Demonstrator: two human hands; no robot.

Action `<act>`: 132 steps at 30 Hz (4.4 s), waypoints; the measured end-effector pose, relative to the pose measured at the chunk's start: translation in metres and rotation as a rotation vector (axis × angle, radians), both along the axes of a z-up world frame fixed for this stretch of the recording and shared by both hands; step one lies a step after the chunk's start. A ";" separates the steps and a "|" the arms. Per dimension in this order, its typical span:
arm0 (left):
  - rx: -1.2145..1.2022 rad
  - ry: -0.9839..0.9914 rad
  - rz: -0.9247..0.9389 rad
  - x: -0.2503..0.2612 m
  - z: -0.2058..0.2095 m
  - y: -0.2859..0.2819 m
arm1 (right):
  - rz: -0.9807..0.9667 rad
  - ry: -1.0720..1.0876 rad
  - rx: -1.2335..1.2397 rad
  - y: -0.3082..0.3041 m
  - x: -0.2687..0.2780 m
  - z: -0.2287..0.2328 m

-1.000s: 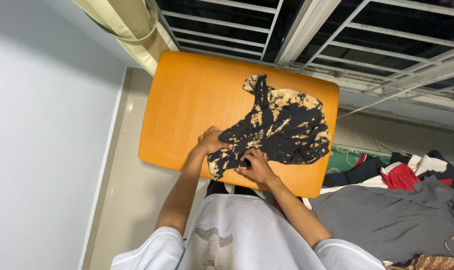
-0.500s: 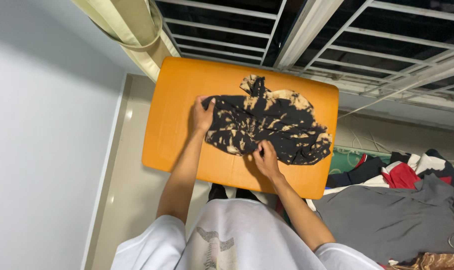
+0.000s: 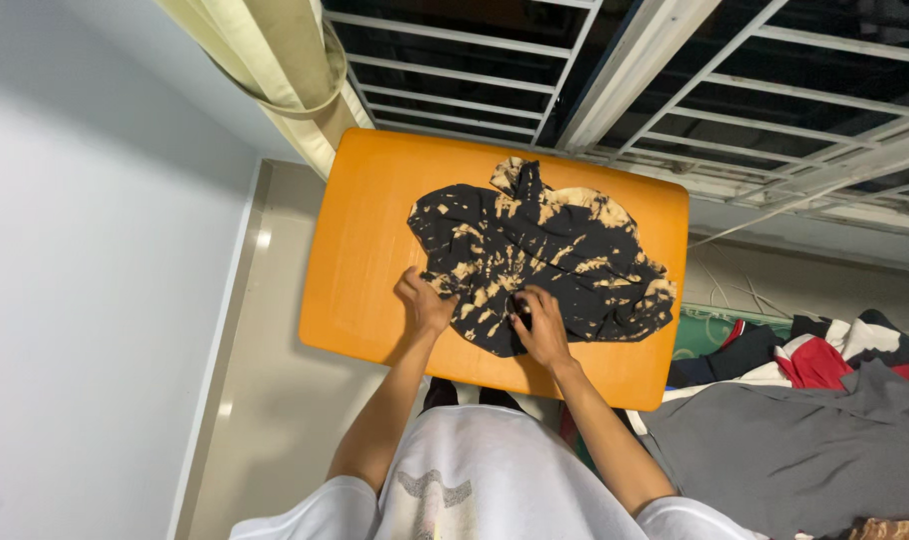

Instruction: The person folds a black and beige patterned cloth on an orange table and places it into a suitcase. They then fold a grey t-shirt on the same table.

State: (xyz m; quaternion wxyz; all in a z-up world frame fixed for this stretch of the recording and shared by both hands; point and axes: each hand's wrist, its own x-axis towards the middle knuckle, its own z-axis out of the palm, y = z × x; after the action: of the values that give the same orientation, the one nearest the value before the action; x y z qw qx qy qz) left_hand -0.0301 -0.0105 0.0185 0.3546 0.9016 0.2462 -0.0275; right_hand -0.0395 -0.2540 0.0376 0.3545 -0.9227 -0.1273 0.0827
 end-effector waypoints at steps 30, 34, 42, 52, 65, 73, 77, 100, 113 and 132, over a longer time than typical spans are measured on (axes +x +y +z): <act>-1.778 0.083 0.416 0.039 -0.013 0.104 | 0.048 0.445 -0.545 0.045 -0.010 -0.014; -1.673 -0.208 0.452 0.060 -0.045 0.137 | 0.010 0.446 -0.526 0.054 -0.012 -0.012; -0.554 -0.333 0.637 0.072 -0.020 0.138 | -0.016 0.572 -0.317 0.048 -0.001 0.037; 0.133 -0.050 -0.196 0.009 -0.005 0.057 | -0.345 -0.031 -0.277 -0.015 0.009 -0.026; 0.273 0.218 -0.483 0.037 -0.013 0.042 | -0.476 0.161 -0.392 -0.032 -0.009 -0.061; 0.356 0.322 -0.559 0.092 -0.005 0.023 | -0.496 0.268 -0.360 -0.044 0.021 -0.060; 0.367 0.343 -0.587 0.120 -0.005 0.013 | -0.509 0.339 -0.349 -0.049 0.044 -0.061; 0.311 -0.154 -0.389 0.092 -0.031 0.014 | -0.540 0.308 -0.400 -0.070 0.074 -0.056; 0.245 -0.298 0.219 -0.001 -0.043 0.055 | -0.532 -0.056 -0.179 -0.094 -0.013 -0.061; -1.080 0.057 0.473 0.045 -0.053 0.048 | -0.787 0.150 0.231 -0.179 0.003 -0.043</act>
State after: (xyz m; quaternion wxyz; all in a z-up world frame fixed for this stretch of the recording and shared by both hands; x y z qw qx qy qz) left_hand 0.0149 0.0372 -0.0340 0.7533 0.5127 0.4011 -0.0934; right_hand -0.0363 -0.4330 -0.0056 0.4686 -0.8465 0.2528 -0.0071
